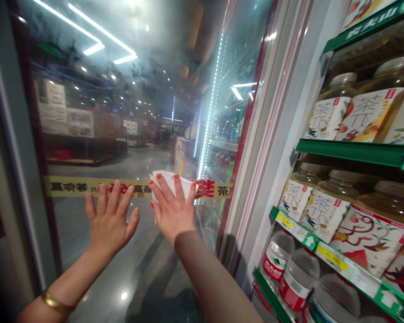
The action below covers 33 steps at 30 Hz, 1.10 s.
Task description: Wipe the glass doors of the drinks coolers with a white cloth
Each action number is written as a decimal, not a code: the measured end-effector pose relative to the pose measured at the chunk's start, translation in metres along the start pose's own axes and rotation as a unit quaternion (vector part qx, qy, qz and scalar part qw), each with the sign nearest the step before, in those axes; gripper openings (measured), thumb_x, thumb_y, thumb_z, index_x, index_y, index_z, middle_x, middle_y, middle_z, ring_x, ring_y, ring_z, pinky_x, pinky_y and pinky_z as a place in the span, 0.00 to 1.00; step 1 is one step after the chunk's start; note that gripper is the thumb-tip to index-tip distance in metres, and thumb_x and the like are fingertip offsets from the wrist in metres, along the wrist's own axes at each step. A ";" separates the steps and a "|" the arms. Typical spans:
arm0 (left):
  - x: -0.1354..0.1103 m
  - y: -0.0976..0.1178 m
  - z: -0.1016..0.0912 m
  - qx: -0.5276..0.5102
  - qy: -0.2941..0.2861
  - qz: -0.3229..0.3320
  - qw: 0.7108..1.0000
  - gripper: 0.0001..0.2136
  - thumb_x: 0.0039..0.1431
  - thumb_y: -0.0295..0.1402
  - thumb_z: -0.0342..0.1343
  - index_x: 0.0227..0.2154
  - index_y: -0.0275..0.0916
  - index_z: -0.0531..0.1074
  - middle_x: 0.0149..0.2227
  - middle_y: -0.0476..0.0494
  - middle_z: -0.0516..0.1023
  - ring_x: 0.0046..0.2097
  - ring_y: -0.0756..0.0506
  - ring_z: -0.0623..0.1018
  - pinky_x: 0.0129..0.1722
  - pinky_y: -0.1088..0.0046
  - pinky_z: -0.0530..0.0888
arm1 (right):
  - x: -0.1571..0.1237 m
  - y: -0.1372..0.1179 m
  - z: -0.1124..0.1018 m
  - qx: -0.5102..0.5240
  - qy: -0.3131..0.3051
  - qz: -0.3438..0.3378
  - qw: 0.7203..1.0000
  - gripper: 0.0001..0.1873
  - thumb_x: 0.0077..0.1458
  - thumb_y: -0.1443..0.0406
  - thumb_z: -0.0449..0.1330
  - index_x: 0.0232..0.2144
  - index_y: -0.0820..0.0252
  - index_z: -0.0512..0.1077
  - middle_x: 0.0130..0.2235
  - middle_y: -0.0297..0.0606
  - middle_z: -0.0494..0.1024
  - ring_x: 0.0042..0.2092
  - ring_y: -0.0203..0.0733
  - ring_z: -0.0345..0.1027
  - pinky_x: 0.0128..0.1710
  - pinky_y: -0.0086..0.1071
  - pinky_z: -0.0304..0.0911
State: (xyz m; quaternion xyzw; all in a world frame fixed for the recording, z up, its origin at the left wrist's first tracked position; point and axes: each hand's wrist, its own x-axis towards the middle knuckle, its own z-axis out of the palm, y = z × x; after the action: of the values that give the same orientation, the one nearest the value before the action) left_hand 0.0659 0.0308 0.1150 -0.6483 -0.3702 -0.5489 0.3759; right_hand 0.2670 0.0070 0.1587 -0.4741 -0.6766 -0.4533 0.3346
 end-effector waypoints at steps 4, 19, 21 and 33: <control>-0.017 0.000 0.007 -0.012 -0.004 0.020 1.000 0.42 0.69 0.36 0.60 0.81 0.49 0.49 0.82 0.45 0.47 0.83 0.41 0.44 0.83 0.50 0.39 | 0.027 0.051 -0.014 -0.015 0.039 0.143 0.989 0.37 0.77 0.57 0.47 0.82 0.51 0.43 0.83 0.43 0.45 0.84 0.63 0.25 0.76 0.81 0.33; -0.003 0.004 0.011 -0.068 -0.012 0.000 0.998 0.40 0.69 0.36 0.61 0.80 0.56 0.50 0.80 0.47 0.58 0.82 0.41 0.54 0.82 0.52 0.44 | 0.029 0.078 -0.009 -0.069 0.033 0.147 0.986 0.39 0.76 0.59 0.47 0.82 0.59 0.41 0.83 0.51 0.44 0.83 0.64 0.29 0.75 0.79 0.40; 0.019 0.003 0.016 -0.060 -0.002 0.020 0.998 0.39 0.71 0.37 0.59 0.80 0.56 0.50 0.80 0.48 0.56 0.83 0.42 0.50 0.82 0.52 0.42 | -0.002 0.061 0.000 -0.053 0.025 0.089 0.994 0.38 0.75 0.60 0.49 0.81 0.57 0.48 0.82 0.48 0.50 0.83 0.62 0.31 0.77 0.76 0.40; 0.053 0.002 0.035 -0.024 0.003 0.039 0.999 0.39 0.73 0.37 0.56 0.81 0.53 0.45 0.81 0.48 0.49 0.83 0.44 0.41 0.83 0.54 0.35 | 0.045 0.093 -0.015 -0.050 0.027 0.054 0.997 0.36 0.77 0.58 0.48 0.81 0.49 0.48 0.83 0.38 0.44 0.84 0.61 0.22 0.77 0.78 0.28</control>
State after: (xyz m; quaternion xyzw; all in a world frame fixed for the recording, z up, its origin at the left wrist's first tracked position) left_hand 0.0893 0.0648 0.1629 -0.6693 -0.3309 -0.5444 0.3824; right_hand 0.3402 0.0217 0.2315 -0.5138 -0.6172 -0.4804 0.3526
